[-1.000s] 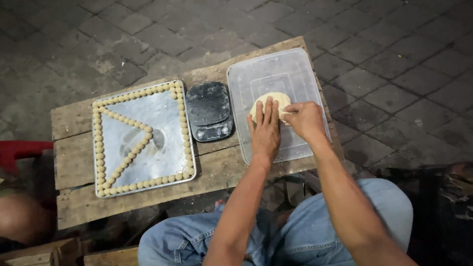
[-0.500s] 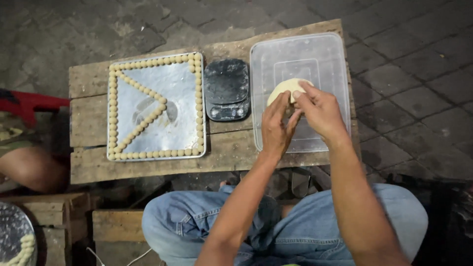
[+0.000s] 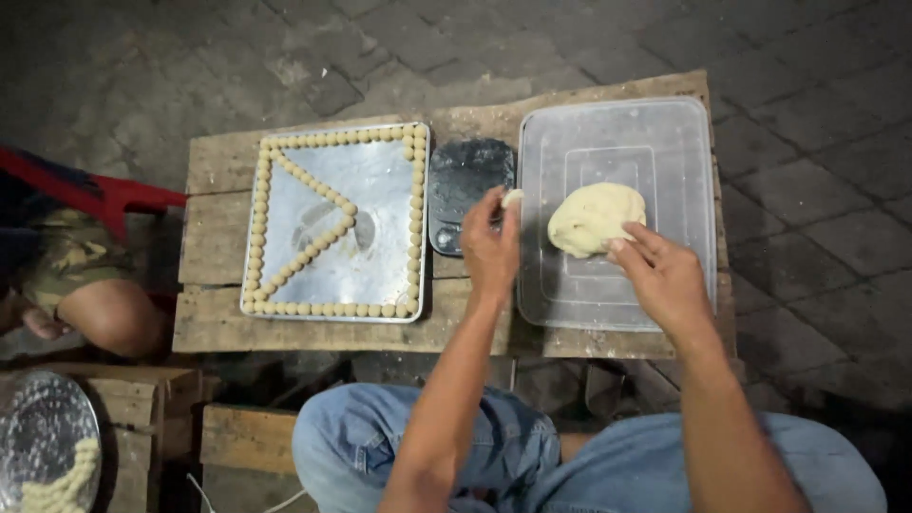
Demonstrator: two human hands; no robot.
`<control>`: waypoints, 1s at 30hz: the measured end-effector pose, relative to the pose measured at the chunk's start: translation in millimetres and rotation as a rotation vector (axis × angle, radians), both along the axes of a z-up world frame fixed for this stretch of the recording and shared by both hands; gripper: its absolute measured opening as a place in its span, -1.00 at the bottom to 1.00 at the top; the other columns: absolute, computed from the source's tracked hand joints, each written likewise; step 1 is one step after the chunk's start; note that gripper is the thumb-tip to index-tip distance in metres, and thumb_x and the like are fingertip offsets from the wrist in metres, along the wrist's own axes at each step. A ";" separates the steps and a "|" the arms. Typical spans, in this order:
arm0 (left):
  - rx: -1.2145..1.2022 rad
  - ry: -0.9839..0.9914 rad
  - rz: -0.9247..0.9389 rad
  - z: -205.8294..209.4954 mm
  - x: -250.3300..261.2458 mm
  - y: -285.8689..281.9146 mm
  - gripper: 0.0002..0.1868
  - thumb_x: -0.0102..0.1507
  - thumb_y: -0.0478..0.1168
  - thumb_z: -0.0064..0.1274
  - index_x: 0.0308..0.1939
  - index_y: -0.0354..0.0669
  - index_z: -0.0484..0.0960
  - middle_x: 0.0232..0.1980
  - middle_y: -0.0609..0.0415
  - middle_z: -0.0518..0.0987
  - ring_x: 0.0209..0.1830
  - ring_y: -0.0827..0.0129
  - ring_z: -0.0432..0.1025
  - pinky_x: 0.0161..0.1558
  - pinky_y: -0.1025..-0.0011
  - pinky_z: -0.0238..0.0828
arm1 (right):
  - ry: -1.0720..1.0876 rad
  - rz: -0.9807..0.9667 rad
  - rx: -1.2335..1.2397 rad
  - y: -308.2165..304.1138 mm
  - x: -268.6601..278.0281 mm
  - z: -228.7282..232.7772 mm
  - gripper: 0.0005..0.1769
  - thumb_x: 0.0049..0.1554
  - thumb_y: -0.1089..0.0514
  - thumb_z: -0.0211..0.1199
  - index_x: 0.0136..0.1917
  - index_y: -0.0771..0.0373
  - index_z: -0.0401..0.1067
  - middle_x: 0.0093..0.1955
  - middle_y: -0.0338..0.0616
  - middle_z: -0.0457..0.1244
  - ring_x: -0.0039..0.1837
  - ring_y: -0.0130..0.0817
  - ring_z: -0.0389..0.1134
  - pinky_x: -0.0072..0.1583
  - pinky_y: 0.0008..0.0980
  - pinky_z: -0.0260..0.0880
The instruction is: The person tears small pieces of dough from a larger mass, weighs each piece on a digital scale, rolls it into a ball, and places it on a metal tray. The process is repeated continuously to form a pattern of dough balls on the tray.
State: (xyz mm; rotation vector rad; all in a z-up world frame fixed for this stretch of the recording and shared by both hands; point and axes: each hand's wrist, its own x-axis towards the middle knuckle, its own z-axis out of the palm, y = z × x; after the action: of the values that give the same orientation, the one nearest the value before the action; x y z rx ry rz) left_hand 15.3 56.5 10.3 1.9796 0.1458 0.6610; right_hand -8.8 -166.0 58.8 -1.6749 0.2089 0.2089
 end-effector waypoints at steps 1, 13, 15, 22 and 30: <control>0.081 0.023 0.058 -2.9 6.6 9.9 -0.76 0.33 -0.23 0.17 0.07 -0.16 0.67 -0.15 -0.13 0.64 -0.14 -0.09 0.56 -0.07 0.09 0.49 | 0.022 -0.028 0.011 -3.1 7.3 -18.5 -0.43 0.28 0.13 0.29 0.44 0.50 0.32 0.24 0.53 0.27 0.20 0.09 0.41 0.17 -0.12 0.48; 0.693 0.186 0.198 -39.1 48.8 74.4 -0.75 0.33 -0.12 0.16 0.03 -0.11 0.68 -0.13 0.10 0.49 -0.14 0.07 0.47 -0.14 0.12 0.53 | -0.236 -0.084 -0.199 -15.0 20.3 10.1 -0.61 0.27 0.19 0.34 0.30 0.45 0.47 0.12 0.28 0.37 0.12 -0.11 0.44 0.10 -0.22 0.50; 0.647 0.195 0.145 -12.7 33.5 56.4 -0.65 0.43 -0.11 0.04 0.19 -0.26 0.63 -0.11 0.05 0.44 -0.15 0.08 0.44 -0.15 0.18 0.53 | -0.219 -0.109 -0.368 -28.9 27.6 -8.2 -0.67 0.25 0.18 0.35 0.24 0.37 0.55 0.07 0.21 0.40 0.10 -0.03 0.46 0.04 -0.17 0.49; 0.519 0.167 -0.405 -4.2 -111.5 -12.7 -0.64 0.27 -0.05 0.15 0.03 -0.20 0.66 -0.16 -0.11 0.56 -0.13 -0.07 0.50 -0.12 0.11 0.43 | -0.118 -0.095 -0.710 -25.1 37.6 -39.5 -0.60 0.06 -0.03 0.47 0.18 -0.01 0.63 -0.03 -0.24 0.45 -0.01 -0.30 0.48 0.01 -0.33 0.47; 0.506 0.194 -0.497 -34.2 -108.1 -43.9 -0.73 0.28 -0.02 0.11 -0.03 -0.02 0.69 -0.20 0.10 0.55 -0.19 0.15 0.55 -0.29 0.25 0.52 | -0.286 0.015 -0.827 -9.4 32.8 -49.9 -0.57 -0.01 0.10 0.63 0.15 0.11 0.67 -0.05 -0.03 0.42 -0.08 -0.05 0.47 -0.11 -0.21 0.48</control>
State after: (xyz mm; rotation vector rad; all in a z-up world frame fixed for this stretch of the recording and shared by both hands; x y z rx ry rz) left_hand -92.8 12.6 -23.9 2.4339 -0.4265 0.1853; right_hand 24.0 -175.5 8.9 -2.4997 0.0628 -0.1341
